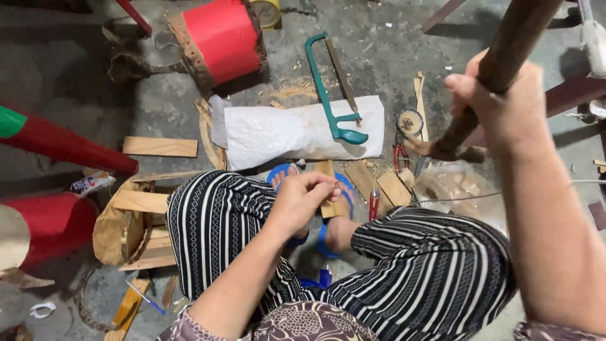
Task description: Shaping and cutting wooden slats using a hammer and hacksaw to fit them into a frame.
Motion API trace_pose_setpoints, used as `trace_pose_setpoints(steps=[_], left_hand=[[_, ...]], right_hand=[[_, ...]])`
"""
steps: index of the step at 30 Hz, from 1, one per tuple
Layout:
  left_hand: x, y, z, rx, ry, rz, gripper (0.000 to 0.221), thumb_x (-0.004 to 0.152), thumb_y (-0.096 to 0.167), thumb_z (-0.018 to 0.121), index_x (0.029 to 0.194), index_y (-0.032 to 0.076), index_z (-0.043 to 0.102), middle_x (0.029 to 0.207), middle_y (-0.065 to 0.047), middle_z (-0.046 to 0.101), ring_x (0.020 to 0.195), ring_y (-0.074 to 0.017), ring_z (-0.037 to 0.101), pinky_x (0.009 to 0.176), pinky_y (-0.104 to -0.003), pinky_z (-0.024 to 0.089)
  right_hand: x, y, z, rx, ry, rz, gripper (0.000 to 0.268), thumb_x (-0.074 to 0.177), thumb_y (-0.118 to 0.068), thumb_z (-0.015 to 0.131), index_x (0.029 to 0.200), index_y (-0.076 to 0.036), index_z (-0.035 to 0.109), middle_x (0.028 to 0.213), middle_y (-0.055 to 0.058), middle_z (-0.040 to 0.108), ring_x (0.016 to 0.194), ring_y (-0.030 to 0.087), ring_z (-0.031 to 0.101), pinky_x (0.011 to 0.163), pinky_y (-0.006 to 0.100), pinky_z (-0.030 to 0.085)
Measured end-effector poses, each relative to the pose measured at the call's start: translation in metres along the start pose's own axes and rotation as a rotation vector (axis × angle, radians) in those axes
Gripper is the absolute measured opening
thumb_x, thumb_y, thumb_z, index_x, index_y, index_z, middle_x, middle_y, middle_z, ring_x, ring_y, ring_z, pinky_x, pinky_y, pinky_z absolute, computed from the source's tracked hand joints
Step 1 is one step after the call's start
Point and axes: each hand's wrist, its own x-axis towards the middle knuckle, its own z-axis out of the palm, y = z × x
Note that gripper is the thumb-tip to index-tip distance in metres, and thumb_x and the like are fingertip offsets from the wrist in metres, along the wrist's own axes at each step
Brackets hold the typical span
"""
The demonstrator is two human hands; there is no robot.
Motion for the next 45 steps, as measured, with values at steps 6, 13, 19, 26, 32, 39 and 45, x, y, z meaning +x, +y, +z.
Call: trace_pose_setpoints(steps=[6, 13, 19, 26, 32, 39, 45], left_hand=[[0.006, 0.028, 0.010, 0.274, -0.076, 0.109, 0.009, 0.085, 0.010, 0.071, 0.083, 0.002, 0.073, 0.067, -0.003, 0.071, 0.059, -0.0105, 0.063, 0.056, -0.023, 0.051], [0.155, 0.005, 0.068, 1.002, -0.306, 0.213, 0.018, 0.075, 0.028, 0.067, 0.075, 0.011, 0.071, 0.071, -0.005, 0.071, 0.060, -0.0260, 0.060, 0.063, -0.039, 0.051], [0.350, -0.109, 0.162, 1.272, -0.324, -0.044, 0.032, 0.083, 0.031, 0.063, 0.084, 0.003, 0.077, 0.083, -0.014, 0.074, 0.079, -0.0342, 0.070, 0.075, -0.044, 0.056], [0.416, -0.126, 0.213, 1.027, -0.048, -0.073, 0.038, 0.088, 0.037, 0.067, 0.110, 0.007, 0.074, 0.112, -0.016, 0.073, 0.102, -0.0377, 0.070, 0.086, -0.048, 0.056], [0.360, -0.049, 0.074, 1.479, -0.183, 0.280, 0.026, 0.082, 0.023, 0.068, 0.103, 0.010, 0.075, 0.102, -0.017, 0.070, 0.089, -0.0398, 0.068, 0.075, -0.051, 0.055], [0.170, 0.002, -0.118, 1.116, -0.532, -0.326, 0.050, 0.086, 0.041, 0.068, 0.123, 0.010, 0.076, 0.120, 0.000, 0.080, 0.107, -0.0137, 0.071, 0.100, -0.028, 0.052], [0.018, -0.005, -0.139, -0.030, -0.585, -0.299, 0.050, 0.100, 0.024, 0.044, 0.121, -0.011, 0.072, 0.123, -0.026, 0.075, 0.118, -0.0306, 0.067, 0.111, -0.040, 0.042]], right_hand=[[-0.013, 0.064, -0.018, -0.120, 0.093, -0.377, 0.016, 0.098, -0.001, 0.081, 0.095, -0.001, 0.065, 0.084, 0.008, 0.065, 0.074, 0.018, 0.060, 0.067, 0.029, 0.050], [-0.055, 0.100, -0.012, 0.422, 0.250, -0.184, 0.020, 0.094, 0.004, 0.072, 0.102, -0.009, 0.060, 0.095, 0.002, 0.064, 0.080, 0.012, 0.064, 0.081, 0.024, 0.057], [-0.059, 0.136, -0.025, 0.474, 0.416, 0.025, 0.019, 0.098, 0.003, 0.062, 0.107, -0.007, 0.049, 0.086, 0.006, 0.060, 0.073, 0.015, 0.062, 0.073, 0.026, 0.056], [-0.054, 0.150, -0.032, 0.219, 0.379, 0.092, 0.024, 0.091, 0.005, 0.066, 0.107, -0.004, 0.051, 0.091, 0.007, 0.060, 0.074, 0.015, 0.063, 0.076, 0.024, 0.053], [-0.052, 0.153, -0.029, 0.272, 0.346, 0.037, 0.020, 0.093, 0.006, 0.066, 0.103, -0.004, 0.051, 0.082, 0.005, 0.060, 0.069, 0.012, 0.062, 0.069, 0.022, 0.053], [-0.044, 0.136, -0.011, 0.426, 0.265, -0.116, 0.021, 0.101, -0.001, 0.065, 0.117, -0.007, 0.051, 0.097, 0.003, 0.057, 0.081, 0.012, 0.062, 0.080, 0.024, 0.056], [0.023, 0.150, 0.035, 0.694, 0.291, -0.028, 0.014, 0.096, -0.009, 0.074, 0.105, -0.010, 0.063, 0.086, 0.001, 0.065, 0.074, 0.011, 0.066, 0.072, 0.022, 0.056]])
